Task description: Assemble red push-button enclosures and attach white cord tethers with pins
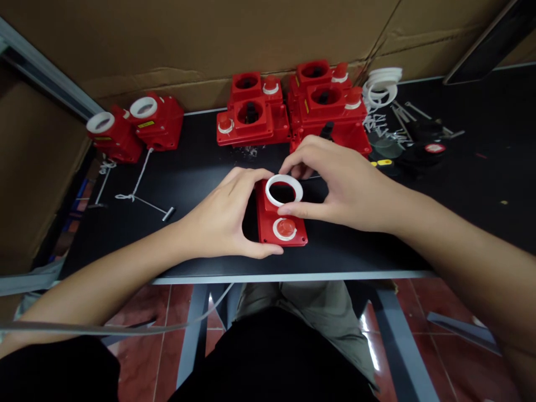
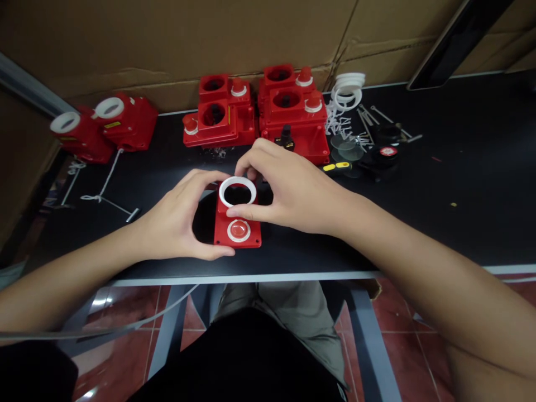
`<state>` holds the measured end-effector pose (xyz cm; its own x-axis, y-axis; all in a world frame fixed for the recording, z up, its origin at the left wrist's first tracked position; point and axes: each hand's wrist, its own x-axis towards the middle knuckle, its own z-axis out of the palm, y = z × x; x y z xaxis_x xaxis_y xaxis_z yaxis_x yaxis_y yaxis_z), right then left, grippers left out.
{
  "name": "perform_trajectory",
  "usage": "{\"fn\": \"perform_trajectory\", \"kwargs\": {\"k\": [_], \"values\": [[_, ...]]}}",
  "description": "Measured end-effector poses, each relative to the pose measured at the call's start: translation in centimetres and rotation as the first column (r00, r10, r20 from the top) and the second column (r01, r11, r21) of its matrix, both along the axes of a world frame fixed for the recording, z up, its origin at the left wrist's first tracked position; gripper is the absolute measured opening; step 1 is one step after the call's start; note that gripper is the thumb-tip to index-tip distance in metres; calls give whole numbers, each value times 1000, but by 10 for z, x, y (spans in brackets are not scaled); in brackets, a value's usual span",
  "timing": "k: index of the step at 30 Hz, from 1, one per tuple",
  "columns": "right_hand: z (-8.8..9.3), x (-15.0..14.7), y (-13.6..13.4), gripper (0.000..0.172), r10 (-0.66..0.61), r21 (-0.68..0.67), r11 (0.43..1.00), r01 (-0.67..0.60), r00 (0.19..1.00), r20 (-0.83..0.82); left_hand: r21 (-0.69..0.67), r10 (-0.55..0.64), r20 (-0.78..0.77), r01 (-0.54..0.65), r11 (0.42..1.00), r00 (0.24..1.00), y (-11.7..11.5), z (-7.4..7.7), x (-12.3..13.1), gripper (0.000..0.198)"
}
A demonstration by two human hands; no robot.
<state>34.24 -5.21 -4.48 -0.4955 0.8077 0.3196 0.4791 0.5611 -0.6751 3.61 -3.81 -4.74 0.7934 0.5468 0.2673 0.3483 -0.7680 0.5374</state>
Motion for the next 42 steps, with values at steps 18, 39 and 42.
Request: {"fn": "perform_trajectory", "kwargs": {"k": [18,39,42], "values": [[10,5,0,52,105,42,994,-104,994,-33,-45,50,28,-49,998,998,-3,0,3,112],[4,12,4,34,70,23,997,-69,996,-49,-45,54,-32,-55,997,998,4,0,6,108],[7,12,3,40,40,-21,999,-41,998,-39,-83,32,-58,-37,996,998,5,1,12,109]]}}
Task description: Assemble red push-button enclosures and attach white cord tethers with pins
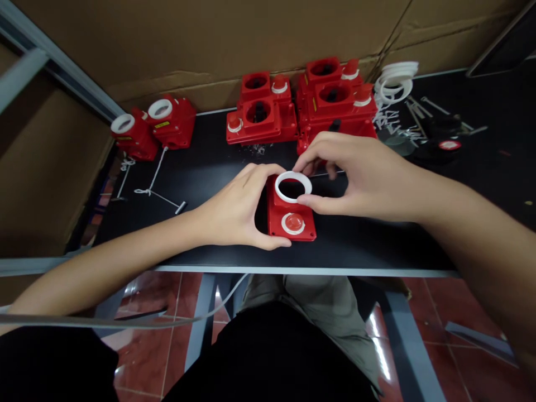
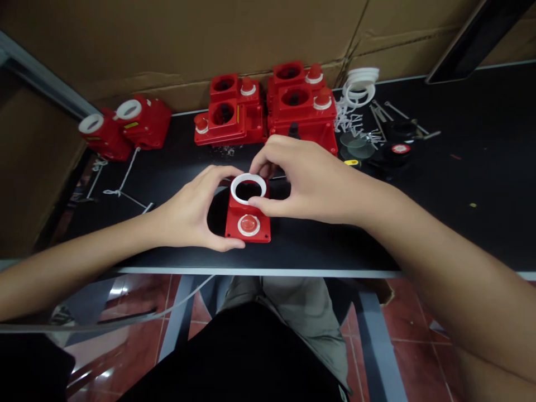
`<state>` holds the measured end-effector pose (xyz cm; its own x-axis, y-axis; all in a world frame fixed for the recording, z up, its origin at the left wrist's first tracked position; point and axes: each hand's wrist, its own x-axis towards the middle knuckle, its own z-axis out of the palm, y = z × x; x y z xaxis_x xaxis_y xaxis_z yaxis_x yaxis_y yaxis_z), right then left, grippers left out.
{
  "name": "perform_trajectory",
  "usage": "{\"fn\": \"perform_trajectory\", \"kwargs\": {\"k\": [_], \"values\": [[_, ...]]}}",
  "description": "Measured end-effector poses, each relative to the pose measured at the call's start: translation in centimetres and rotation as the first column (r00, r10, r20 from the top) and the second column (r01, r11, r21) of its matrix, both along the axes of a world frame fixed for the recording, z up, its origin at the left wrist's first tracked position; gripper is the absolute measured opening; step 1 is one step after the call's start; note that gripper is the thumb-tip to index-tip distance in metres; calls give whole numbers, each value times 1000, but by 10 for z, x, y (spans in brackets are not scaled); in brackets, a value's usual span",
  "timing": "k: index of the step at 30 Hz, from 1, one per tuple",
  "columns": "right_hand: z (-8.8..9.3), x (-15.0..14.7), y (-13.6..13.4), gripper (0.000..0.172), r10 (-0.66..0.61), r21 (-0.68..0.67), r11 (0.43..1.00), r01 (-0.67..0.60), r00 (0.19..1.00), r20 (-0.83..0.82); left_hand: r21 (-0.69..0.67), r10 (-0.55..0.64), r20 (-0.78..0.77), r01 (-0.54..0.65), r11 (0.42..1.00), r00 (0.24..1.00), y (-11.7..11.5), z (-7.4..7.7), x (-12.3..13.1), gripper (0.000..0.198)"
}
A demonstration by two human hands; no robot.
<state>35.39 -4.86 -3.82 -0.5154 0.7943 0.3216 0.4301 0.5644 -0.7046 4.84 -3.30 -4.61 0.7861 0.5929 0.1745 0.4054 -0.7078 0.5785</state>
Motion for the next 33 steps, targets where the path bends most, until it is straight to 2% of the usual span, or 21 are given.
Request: {"fn": "perform_trajectory", "kwargs": {"k": [7,10,13,16,23,28,31,33], "values": [[15,0,-1,58,-97,-97,989,116,979,179,1,-54,19,54,999,998,4,0,5,114],[14,1,-1,60,-13,-54,998,18,995,94,-2,-36,37,36,999,999,3,-3,-3,114],[11,1,-4,46,109,-46,993,-109,994,-13,4,-45,60,45,999,997,1,-8,-11,114],[10,-1,-5,39,159,-63,985,-162,986,-47,13,-56,77,55,998,995,-1,-11,-15,116],[6,-7,-4,47,102,-59,993,-103,995,-15,24,-85,94,83,996,992,-4,-15,-13,116],[4,-12,-6,59,3,-122,993,5,998,66,-11,-79,72,80,997,994,-5,-14,-11,116],[6,-9,-6,67,31,-95,995,-28,999,33,35,-103,94,101,994,990,-6,-14,-11,114],[7,-6,-7,62,82,-87,993,-84,996,-26,95,-131,120,120,988,984,-5,-14,-13,111]]}}
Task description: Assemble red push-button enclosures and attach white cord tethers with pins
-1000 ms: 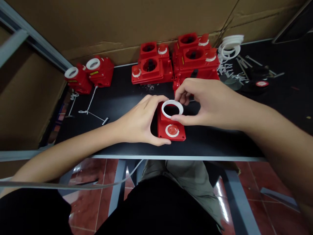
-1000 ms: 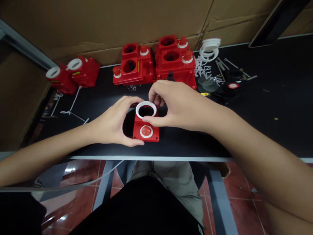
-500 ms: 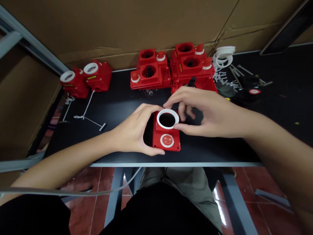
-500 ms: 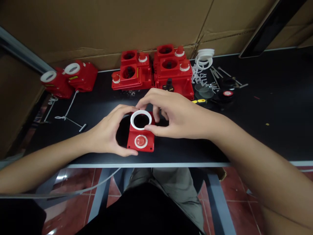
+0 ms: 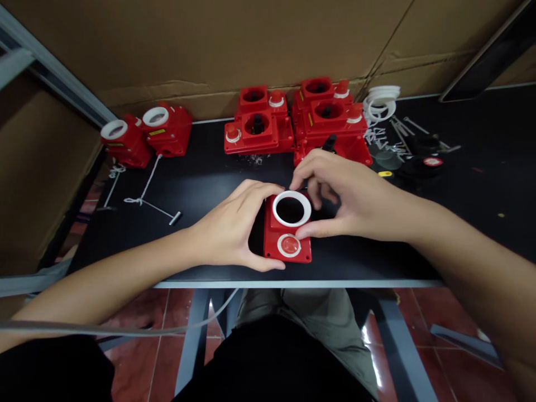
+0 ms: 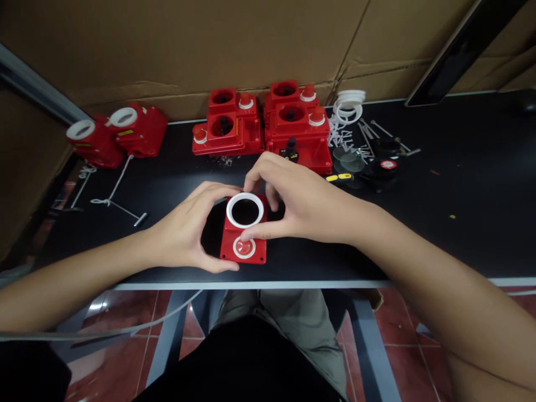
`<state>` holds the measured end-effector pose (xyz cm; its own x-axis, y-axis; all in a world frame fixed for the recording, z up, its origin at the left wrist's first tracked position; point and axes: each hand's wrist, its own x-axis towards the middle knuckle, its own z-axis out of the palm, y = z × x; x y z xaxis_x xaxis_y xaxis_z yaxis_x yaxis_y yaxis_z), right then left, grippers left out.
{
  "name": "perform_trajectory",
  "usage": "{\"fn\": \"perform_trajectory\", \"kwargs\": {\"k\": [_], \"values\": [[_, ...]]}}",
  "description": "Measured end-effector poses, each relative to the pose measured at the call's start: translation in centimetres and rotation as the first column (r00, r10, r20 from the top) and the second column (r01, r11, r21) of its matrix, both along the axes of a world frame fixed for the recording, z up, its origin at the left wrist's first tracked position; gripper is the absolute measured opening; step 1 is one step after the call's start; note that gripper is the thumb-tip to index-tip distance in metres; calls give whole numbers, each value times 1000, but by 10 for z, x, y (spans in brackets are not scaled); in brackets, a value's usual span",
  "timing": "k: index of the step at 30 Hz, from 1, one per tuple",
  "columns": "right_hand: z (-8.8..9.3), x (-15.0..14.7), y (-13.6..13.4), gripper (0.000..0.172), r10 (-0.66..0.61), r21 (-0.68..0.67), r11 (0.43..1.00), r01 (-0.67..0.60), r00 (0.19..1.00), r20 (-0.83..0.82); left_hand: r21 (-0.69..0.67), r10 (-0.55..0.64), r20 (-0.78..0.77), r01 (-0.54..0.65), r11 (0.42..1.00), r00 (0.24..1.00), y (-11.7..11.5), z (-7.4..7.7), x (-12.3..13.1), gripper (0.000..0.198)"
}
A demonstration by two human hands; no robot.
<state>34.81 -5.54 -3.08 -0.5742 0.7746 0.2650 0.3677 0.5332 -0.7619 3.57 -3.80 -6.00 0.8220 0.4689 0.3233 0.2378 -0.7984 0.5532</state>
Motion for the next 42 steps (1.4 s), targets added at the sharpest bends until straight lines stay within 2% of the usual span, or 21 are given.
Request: {"fn": "perform_trajectory", "kwargs": {"k": [3,7,13,16,18,22,25,29,34,37,42], "values": [[1,4,-1,48,72,-20,997,-74,996,-55,62,5,28,-7,998,1000,0,-1,-2,111],[-1,6,1,45,101,39,994,-99,993,-59,70,84,2,-84,994,996,-4,-3,-3,111],[-12,1,5,49,52,102,994,-50,999,-13,46,111,-42,-109,993,993,-7,-6,-1,112],[-18,-2,6,58,15,134,991,-14,1000,-9,40,88,-27,-87,995,996,-7,-6,-1,111],[-18,-2,5,58,11,103,995,-8,999,-30,53,79,-8,-78,996,997,-7,-5,-1,109],[-8,5,1,42,54,-16,998,-56,994,-95,59,93,11,-94,994,996,-6,-2,-2,107],[-3,7,0,41,57,-59,996,-64,993,-105,42,114,-12,-114,993,993,-6,-1,-3,110],[-6,3,3,44,42,-104,993,-54,993,-111,25,118,-25,-117,993,993,-9,-3,-2,109],[-8,3,8,54,0,-112,994,-6,999,-52,-17,138,-41,-138,990,990,-9,0,0,110],[-6,6,9,50,-16,-112,994,13,1000,-23,-47,176,-59,-178,983,983,-7,3,-1,111],[-2,10,9,41,-56,-115,992,52,998,-33,-20,190,2,-190,982,982,-3,3,-2,109]]}}
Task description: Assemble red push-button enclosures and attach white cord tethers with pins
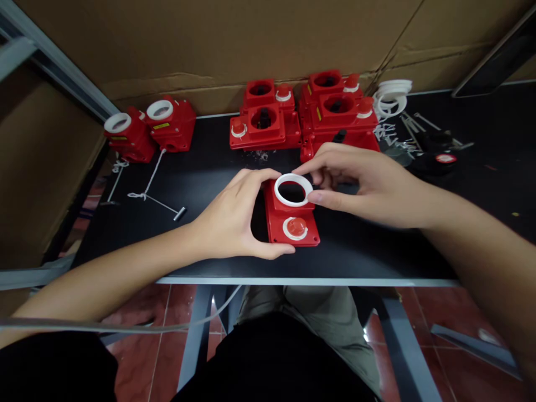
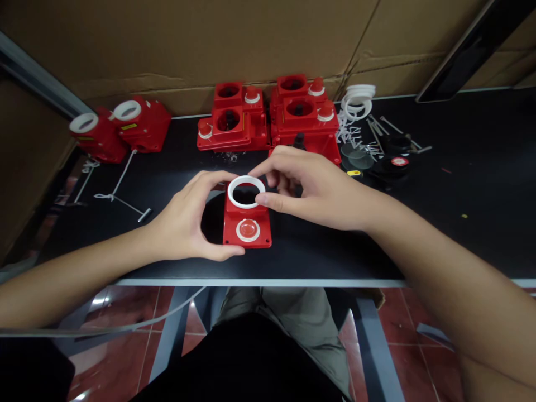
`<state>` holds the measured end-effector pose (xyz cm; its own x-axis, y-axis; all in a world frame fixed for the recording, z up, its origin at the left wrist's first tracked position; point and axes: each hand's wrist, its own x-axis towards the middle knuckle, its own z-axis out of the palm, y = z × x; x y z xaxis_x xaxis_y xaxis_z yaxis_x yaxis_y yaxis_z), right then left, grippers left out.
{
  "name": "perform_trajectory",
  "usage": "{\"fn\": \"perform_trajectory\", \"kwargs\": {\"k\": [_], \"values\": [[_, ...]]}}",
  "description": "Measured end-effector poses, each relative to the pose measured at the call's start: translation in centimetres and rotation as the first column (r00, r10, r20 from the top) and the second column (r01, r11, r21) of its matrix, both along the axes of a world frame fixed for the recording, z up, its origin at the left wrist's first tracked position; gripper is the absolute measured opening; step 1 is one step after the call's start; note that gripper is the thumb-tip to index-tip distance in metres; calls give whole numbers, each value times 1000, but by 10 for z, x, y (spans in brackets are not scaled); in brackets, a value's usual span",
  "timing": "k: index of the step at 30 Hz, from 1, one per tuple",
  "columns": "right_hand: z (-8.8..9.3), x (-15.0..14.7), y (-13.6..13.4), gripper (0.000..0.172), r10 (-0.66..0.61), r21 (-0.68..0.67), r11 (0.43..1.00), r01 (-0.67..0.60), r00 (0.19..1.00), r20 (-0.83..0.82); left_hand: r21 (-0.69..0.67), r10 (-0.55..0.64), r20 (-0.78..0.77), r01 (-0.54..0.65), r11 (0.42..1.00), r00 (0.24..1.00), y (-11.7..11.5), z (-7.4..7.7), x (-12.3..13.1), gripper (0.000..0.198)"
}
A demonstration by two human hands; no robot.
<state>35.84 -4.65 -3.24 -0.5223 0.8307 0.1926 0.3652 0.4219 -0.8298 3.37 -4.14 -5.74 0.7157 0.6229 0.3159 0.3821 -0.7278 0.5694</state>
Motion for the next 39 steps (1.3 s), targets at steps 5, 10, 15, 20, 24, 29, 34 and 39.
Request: {"fn": "perform_trajectory", "kwargs": {"k": [5,10,15,20,24,29,34,39], "values": [[-1,1,-1,41,-45,-11,999,45,998,-33,33,-17,35,16,999,999,2,-2,0,107],[-3,-4,-1,43,-39,-103,994,24,988,-151,7,-15,36,15,1000,999,1,-1,1,108],[-5,-10,-5,56,-54,-120,992,31,980,-190,3,-13,27,13,1000,1000,3,-2,0,113],[-10,-17,-8,65,-39,-29,999,35,990,-139,12,-33,-12,33,999,999,1,-4,0,117],[-13,-21,-7,68,-12,91,996,15,999,-37,-4,-70,-38,70,998,997,-4,-3,2,116],[-8,-16,-9,56,29,115,993,-26,999,-26,34,-75,-11,76,997,997,-5,-2,1,113],[-1,-7,-9,42,86,55,995,-82,994,-70,95,-49,23,47,994,999,-2,-2,-1,114],[-5,-8,-6,44,76,56,996,-71,993,-91,69,-57,-3,57,996,998,-4,-2,0,113]]}}
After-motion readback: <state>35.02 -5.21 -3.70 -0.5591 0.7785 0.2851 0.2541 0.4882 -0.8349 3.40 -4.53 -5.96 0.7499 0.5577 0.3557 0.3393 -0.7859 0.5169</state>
